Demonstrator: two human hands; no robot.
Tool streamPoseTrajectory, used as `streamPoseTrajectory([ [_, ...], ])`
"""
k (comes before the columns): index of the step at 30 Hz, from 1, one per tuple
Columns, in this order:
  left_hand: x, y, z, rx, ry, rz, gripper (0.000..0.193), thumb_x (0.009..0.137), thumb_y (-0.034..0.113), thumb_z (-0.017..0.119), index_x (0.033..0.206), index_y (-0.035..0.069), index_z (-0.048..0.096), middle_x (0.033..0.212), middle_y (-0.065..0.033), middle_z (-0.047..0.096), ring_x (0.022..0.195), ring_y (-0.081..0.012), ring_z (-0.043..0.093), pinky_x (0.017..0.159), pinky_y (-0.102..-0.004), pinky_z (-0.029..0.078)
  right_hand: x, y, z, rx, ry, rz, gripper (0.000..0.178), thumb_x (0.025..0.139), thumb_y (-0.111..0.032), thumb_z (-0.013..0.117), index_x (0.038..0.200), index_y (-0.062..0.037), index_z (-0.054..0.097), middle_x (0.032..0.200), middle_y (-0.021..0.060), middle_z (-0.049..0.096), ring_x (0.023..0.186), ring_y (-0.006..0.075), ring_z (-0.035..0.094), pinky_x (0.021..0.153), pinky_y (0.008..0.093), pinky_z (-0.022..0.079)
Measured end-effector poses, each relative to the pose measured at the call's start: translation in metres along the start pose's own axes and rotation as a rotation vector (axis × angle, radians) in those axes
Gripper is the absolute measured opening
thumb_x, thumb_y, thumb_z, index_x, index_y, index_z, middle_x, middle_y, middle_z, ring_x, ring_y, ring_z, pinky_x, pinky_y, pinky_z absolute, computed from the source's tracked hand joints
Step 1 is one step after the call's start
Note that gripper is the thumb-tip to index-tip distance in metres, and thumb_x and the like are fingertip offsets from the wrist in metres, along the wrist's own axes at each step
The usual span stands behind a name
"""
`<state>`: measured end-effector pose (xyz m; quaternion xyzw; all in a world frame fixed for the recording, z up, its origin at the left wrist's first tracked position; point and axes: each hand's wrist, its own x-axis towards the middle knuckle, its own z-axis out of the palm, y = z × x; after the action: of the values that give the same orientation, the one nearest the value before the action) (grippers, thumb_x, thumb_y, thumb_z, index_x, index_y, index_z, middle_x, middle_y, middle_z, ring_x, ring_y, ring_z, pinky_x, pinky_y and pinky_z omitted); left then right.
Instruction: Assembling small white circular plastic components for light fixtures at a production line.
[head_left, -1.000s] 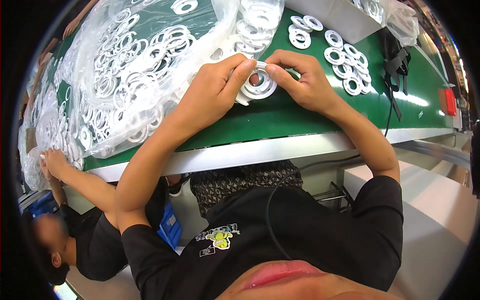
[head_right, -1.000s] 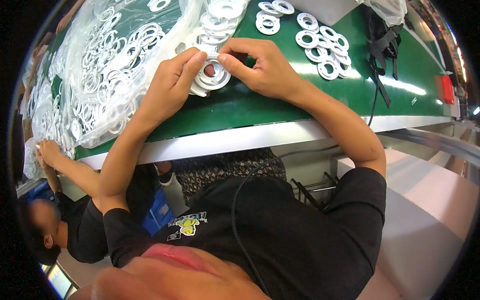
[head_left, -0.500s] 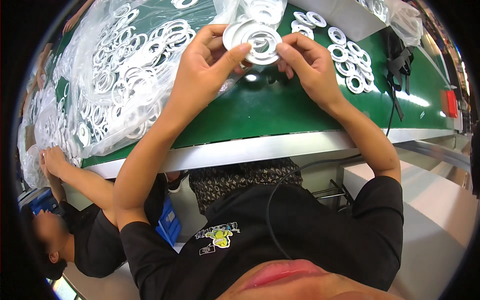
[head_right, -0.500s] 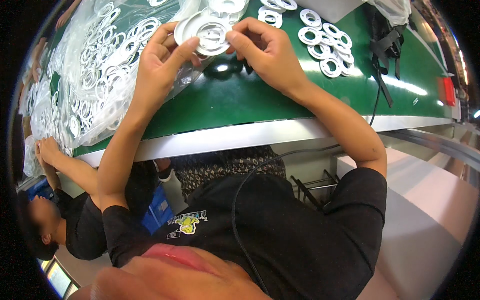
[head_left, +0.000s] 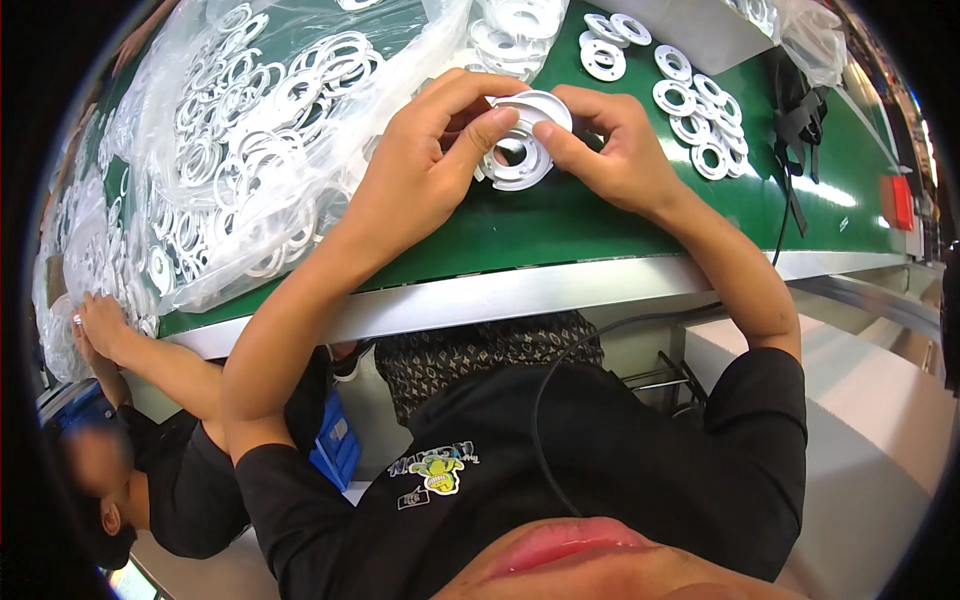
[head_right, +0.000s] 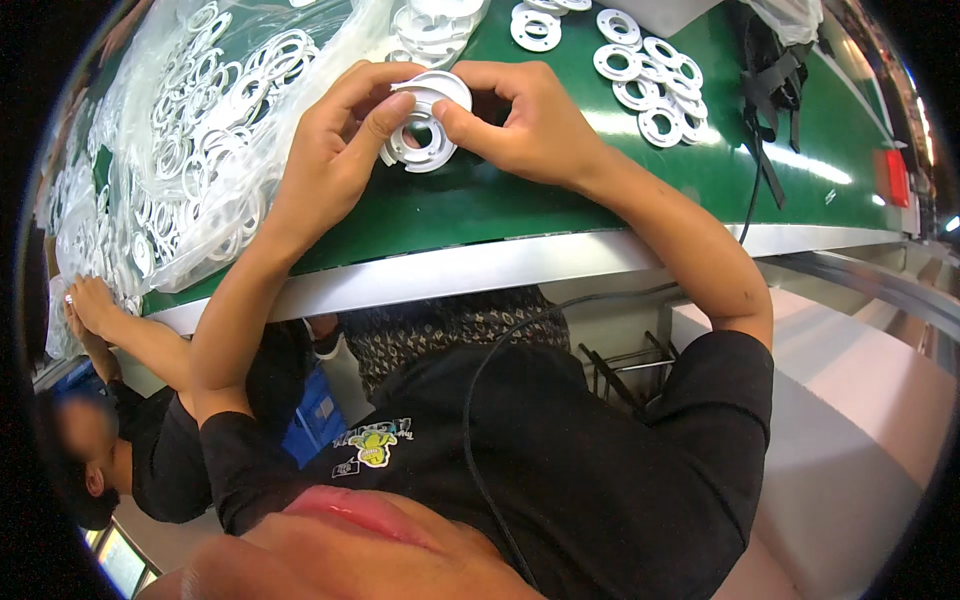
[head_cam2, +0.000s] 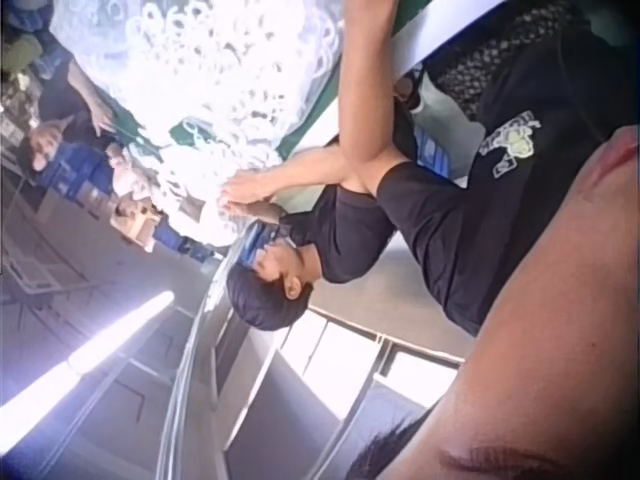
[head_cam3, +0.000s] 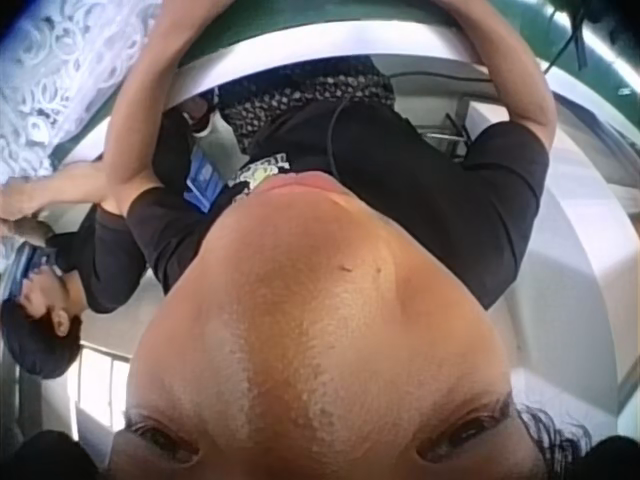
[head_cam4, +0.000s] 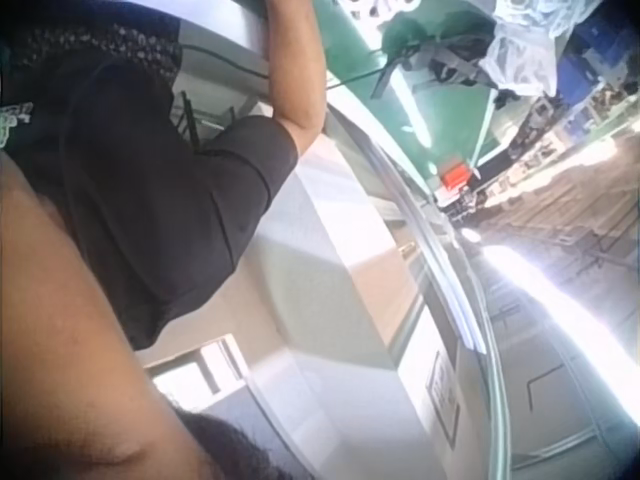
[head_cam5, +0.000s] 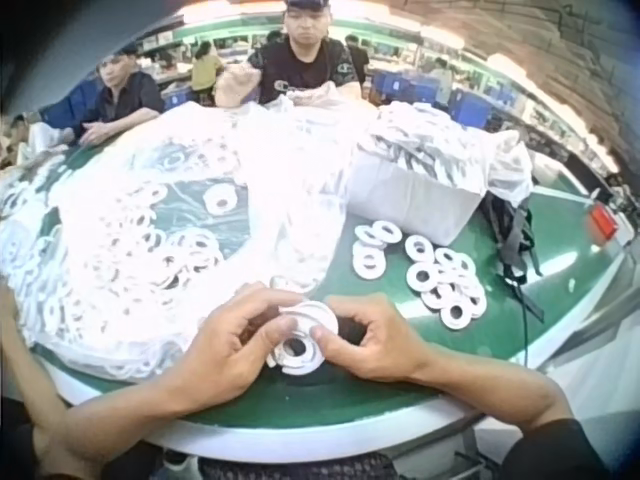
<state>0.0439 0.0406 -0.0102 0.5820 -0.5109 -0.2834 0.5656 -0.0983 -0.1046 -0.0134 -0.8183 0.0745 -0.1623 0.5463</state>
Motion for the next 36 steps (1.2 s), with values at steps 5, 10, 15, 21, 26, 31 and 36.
streamPoseTrajectory([
  [5,0.0,-0.003,0.002,0.062,0.006,0.035,0.021,0.092,0.013,0.055,0.109,0.001,0.06,0.092,-0.0075,0.056,0.078,-0.0147,0.054,0.071,-0.026,0.044,0.0,-0.002,-0.003,0.043,-0.074,0.079,0.026,0.087,-0.024,0.063,0.097,-0.0003,0.065,0.069,0.0013,0.061,0.057,0.0051,0.052,0.05,0.0208,0.04],
  [10,-0.002,0.001,-0.001,0.061,0.018,-0.023,0.022,0.092,0.014,0.055,0.109,0.0,0.06,0.092,-0.0084,0.055,0.08,-0.0152,0.055,0.073,-0.0258,0.044,0.002,-0.013,-0.003,0.245,-0.207,0.246,0.025,0.092,-0.019,0.056,0.103,0.0032,0.058,0.073,0.0063,0.064,0.056,0.0103,0.06,0.051,0.0209,0.045],
  [15,0.0,-0.001,0.0,-0.058,0.012,-0.114,0.023,0.092,0.018,0.058,0.109,0.003,0.061,0.091,-0.0056,0.057,0.078,-0.011,0.057,0.071,-0.0239,0.045,0.0,-0.007,0.0,0.24,-0.198,0.181,0.026,0.094,-0.019,0.054,0.107,0.003,0.055,0.078,0.0073,0.063,0.06,0.0114,0.062,0.052,0.0215,0.046],
  [21,0.006,0.005,-0.01,-0.366,0.066,-0.189,0.029,0.092,0.024,0.06,0.103,-0.004,0.062,0.088,-0.0053,0.063,0.082,-0.0096,0.062,0.073,-0.0218,0.049,0.003,-0.01,0.001,0.429,0.048,0.059,0.025,0.094,-0.02,0.054,0.106,0.0018,0.056,0.089,0.0104,0.066,0.071,0.0154,0.067,0.057,0.0222,0.049],
  [26,0.005,0.001,-0.006,-0.242,0.147,-0.122,0.025,0.092,0.023,0.06,0.098,-0.001,0.065,0.083,-0.003,0.064,0.074,-0.0062,0.057,0.066,-0.019,0.044,0.001,-0.004,-0.002,0.189,0.021,0.042,0.027,0.087,-0.021,0.062,0.101,0.0021,0.062,0.084,0.0038,0.064,0.072,0.0099,0.06,0.059,0.0223,0.046],
  [31,0.0,0.005,-0.004,0.101,0.043,-0.022,0.021,0.09,0.019,0.061,0.094,-0.001,0.066,0.078,-0.0036,0.064,0.07,-0.0076,0.054,0.065,-0.0214,0.043,0.001,-0.002,-0.002,-0.073,0.074,-0.084,0.023,0.086,-0.024,0.062,0.088,-0.0012,0.062,0.069,-0.0005,0.057,0.061,0.0052,0.048,0.054,0.0218,0.039],
  [36,-0.001,0.006,-0.002,0.112,-0.031,-0.03,0.02,0.09,0.019,0.061,0.094,-0.001,0.066,0.078,-0.0055,0.064,0.07,-0.0101,0.056,0.065,-0.0232,0.044,-0.001,0.001,0.001,-0.139,0.041,-0.109,0.024,0.086,-0.024,0.06,0.081,-0.0009,0.06,0.063,0.0032,0.051,0.058,0.0083,0.045,0.053,0.0238,0.036],
])
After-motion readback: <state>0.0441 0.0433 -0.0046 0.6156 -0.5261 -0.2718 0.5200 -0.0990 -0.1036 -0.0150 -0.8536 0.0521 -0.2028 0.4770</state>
